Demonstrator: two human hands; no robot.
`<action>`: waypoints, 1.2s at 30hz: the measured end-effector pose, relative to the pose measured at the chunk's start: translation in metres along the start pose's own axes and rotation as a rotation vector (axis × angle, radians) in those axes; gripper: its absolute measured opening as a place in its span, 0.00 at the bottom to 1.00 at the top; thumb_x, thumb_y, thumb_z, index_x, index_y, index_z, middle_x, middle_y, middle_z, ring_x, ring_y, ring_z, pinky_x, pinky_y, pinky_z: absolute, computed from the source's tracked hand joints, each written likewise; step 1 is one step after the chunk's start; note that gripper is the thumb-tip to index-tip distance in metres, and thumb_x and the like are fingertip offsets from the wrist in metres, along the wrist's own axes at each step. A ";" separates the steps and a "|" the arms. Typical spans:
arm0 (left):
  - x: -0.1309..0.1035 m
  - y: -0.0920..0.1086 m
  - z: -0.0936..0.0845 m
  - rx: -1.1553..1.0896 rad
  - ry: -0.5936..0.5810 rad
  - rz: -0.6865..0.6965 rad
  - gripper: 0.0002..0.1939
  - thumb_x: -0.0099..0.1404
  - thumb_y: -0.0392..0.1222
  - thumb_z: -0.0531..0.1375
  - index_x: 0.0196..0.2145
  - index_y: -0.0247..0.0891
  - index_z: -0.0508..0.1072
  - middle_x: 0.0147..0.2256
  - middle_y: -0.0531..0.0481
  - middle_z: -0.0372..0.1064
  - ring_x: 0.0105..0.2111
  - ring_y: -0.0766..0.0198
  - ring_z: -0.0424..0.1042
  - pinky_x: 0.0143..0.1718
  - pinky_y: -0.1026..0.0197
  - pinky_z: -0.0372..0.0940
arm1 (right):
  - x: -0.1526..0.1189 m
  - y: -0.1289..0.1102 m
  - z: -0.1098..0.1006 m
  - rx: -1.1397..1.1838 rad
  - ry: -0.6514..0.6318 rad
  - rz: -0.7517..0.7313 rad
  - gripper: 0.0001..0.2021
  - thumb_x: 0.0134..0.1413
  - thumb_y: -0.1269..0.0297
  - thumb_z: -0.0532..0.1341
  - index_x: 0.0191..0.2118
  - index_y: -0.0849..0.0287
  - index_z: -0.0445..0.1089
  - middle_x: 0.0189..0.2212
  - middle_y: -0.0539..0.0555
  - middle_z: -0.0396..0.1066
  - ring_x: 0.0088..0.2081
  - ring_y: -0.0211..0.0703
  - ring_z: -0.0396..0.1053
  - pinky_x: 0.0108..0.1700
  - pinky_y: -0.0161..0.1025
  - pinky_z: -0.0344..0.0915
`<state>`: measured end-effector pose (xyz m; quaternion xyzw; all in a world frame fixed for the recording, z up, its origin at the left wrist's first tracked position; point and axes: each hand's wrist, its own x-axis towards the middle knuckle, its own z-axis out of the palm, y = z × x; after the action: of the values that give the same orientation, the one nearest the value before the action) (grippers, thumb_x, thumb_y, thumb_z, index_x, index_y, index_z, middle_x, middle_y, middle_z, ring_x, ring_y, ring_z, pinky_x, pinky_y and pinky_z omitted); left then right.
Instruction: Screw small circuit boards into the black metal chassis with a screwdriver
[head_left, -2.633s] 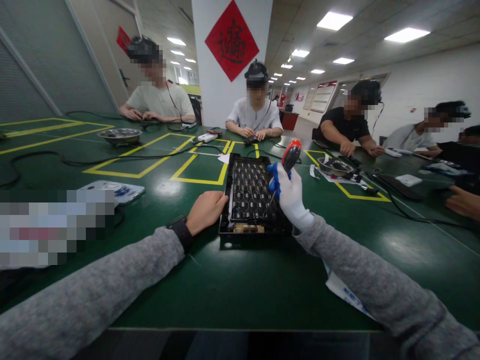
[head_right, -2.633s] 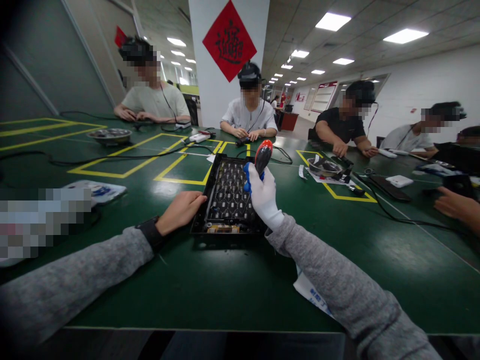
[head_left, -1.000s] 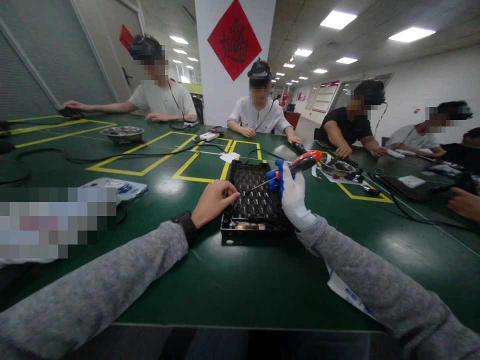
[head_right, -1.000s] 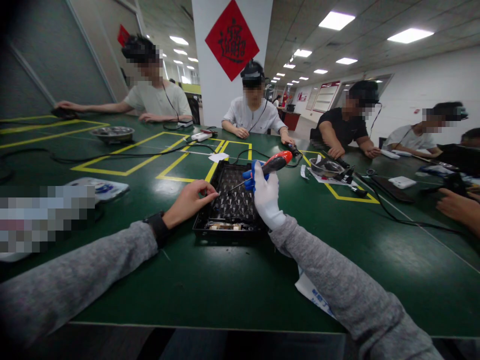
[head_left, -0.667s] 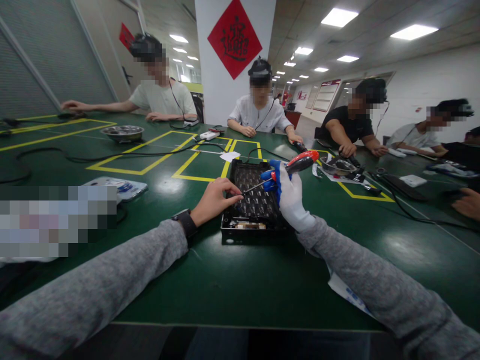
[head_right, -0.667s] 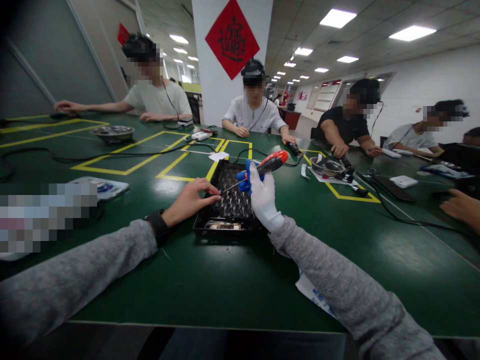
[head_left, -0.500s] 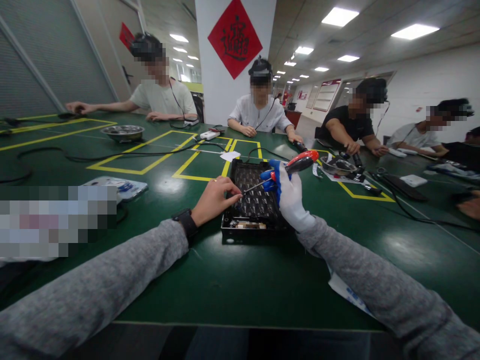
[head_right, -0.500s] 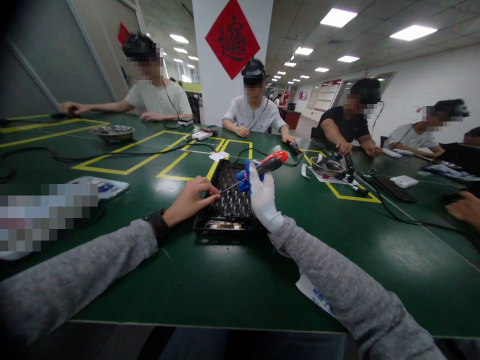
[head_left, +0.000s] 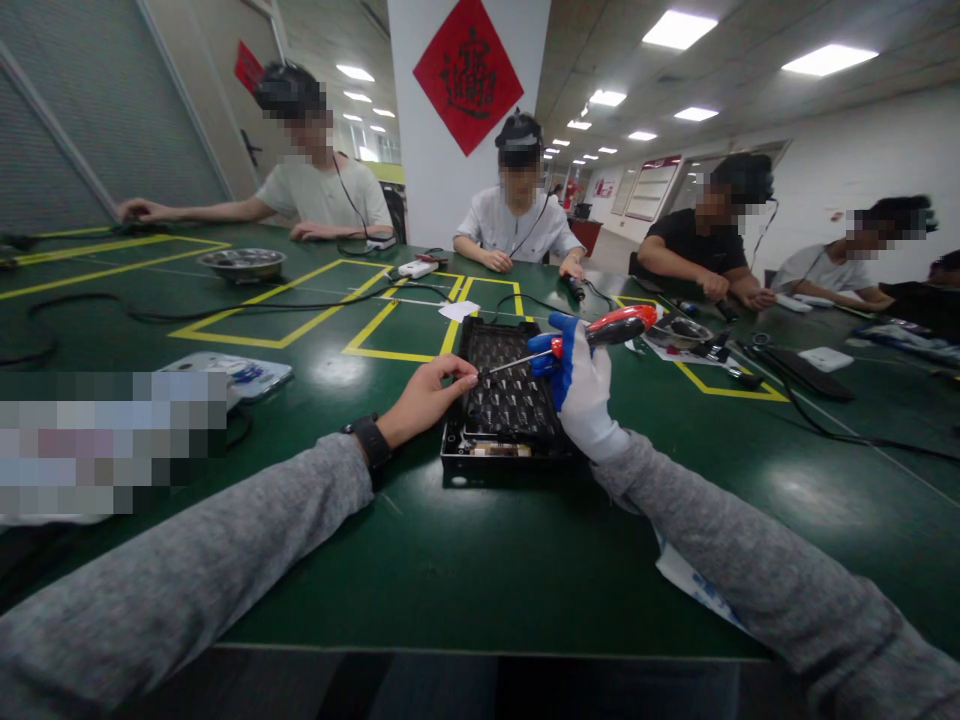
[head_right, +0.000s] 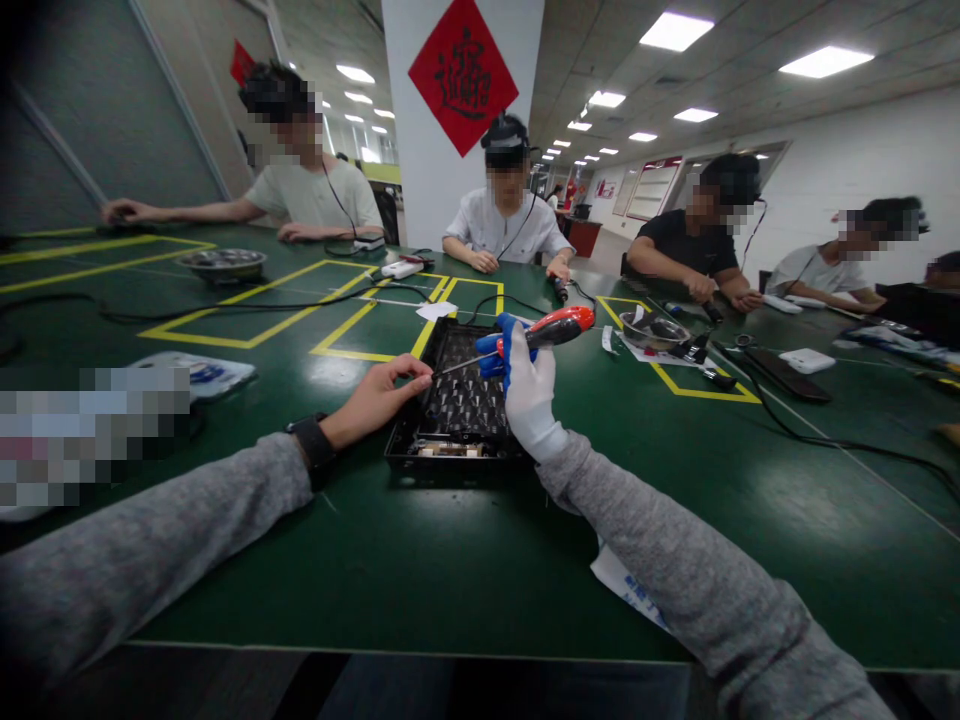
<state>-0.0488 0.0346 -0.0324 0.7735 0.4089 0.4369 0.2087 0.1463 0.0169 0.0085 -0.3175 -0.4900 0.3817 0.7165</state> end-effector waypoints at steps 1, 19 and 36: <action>0.000 0.000 0.000 0.000 0.000 0.001 0.14 0.61 0.50 0.54 0.35 0.35 0.71 0.35 0.48 0.69 0.37 0.62 0.67 0.43 0.59 0.60 | 0.000 0.000 0.000 0.010 -0.006 -0.004 0.22 0.52 0.46 0.54 0.44 0.59 0.66 0.26 0.51 0.71 0.23 0.33 0.66 0.27 0.33 0.64; 0.000 0.002 -0.001 -0.052 -0.009 -0.061 0.16 0.60 0.51 0.54 0.35 0.35 0.71 0.35 0.48 0.70 0.36 0.62 0.67 0.43 0.58 0.61 | -0.002 -0.003 -0.001 -0.032 -0.024 -0.002 0.24 0.52 0.44 0.52 0.46 0.58 0.65 0.27 0.50 0.71 0.23 0.34 0.66 0.26 0.34 0.65; 0.000 0.001 -0.001 -0.052 -0.002 -0.058 0.15 0.60 0.51 0.55 0.34 0.35 0.72 0.36 0.47 0.71 0.37 0.62 0.68 0.44 0.58 0.61 | 0.000 -0.003 -0.001 -0.018 -0.031 0.025 0.24 0.51 0.45 0.53 0.45 0.59 0.66 0.27 0.50 0.71 0.22 0.33 0.67 0.26 0.34 0.65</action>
<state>-0.0496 0.0338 -0.0310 0.7562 0.4195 0.4402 0.2418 0.1482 0.0151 0.0101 -0.3244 -0.5003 0.3911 0.7011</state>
